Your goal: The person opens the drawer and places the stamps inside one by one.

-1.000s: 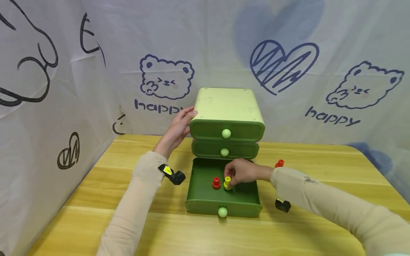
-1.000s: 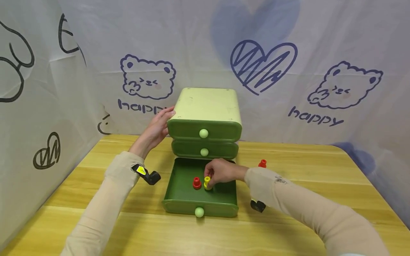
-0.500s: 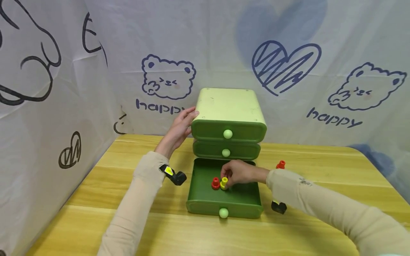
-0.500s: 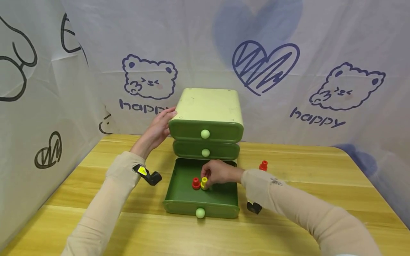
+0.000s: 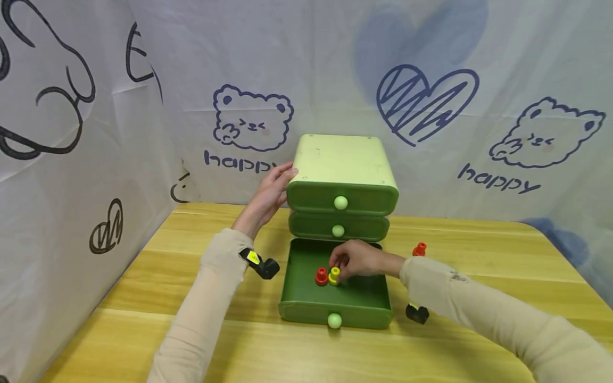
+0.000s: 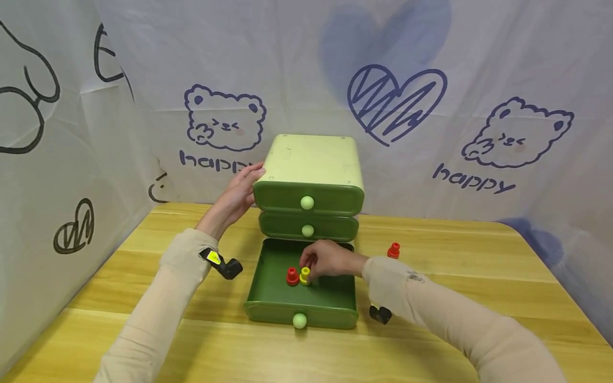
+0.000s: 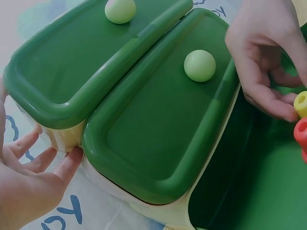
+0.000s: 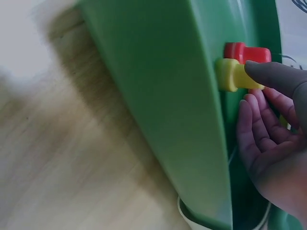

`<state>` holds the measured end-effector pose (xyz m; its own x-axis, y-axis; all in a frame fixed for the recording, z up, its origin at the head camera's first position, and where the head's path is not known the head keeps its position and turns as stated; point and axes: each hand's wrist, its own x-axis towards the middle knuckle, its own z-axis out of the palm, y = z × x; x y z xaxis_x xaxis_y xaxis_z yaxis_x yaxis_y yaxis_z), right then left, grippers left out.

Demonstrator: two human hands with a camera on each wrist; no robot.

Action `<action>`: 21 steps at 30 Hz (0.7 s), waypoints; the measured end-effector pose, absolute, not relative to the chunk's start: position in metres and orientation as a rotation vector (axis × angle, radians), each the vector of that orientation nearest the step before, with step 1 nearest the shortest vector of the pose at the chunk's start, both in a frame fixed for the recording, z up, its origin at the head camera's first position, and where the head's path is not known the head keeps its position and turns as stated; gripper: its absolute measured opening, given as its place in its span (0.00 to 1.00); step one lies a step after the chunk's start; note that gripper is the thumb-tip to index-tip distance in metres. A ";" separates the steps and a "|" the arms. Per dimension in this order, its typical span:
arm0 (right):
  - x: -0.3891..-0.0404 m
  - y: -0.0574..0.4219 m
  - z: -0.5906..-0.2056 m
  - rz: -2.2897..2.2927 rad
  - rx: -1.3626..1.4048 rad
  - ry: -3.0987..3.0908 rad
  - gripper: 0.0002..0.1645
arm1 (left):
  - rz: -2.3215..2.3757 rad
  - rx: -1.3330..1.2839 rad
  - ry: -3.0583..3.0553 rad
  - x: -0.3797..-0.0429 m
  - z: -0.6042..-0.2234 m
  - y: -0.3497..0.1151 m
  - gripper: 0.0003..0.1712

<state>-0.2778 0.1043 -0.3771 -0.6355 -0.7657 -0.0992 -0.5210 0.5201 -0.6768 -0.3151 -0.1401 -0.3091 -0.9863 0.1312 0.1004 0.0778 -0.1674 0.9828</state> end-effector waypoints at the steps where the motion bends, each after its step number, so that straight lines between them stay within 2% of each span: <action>1: -0.278 0.106 -0.376 -0.881 -1.056 2.383 0.13 | 2.358 0.250 2.006 -0.315 -0.309 -0.140 0.37; 14: -0.265 0.148 -0.361 -1.072 -0.934 2.407 0.19 | 2.276 0.200 2.078 -0.314 -0.295 -0.135 0.34; 21: -0.269 0.182 -0.356 -1.133 -0.837 2.459 0.18 | 2.251 0.182 2.107 -0.316 -0.291 -0.136 0.33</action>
<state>-0.2695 0.1823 -0.3557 -0.7827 -0.6216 -0.0318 -0.3798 0.5174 -0.7669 -0.3165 -0.1356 -0.2906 -0.9917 0.1189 0.0496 0.0416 -0.0683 0.9968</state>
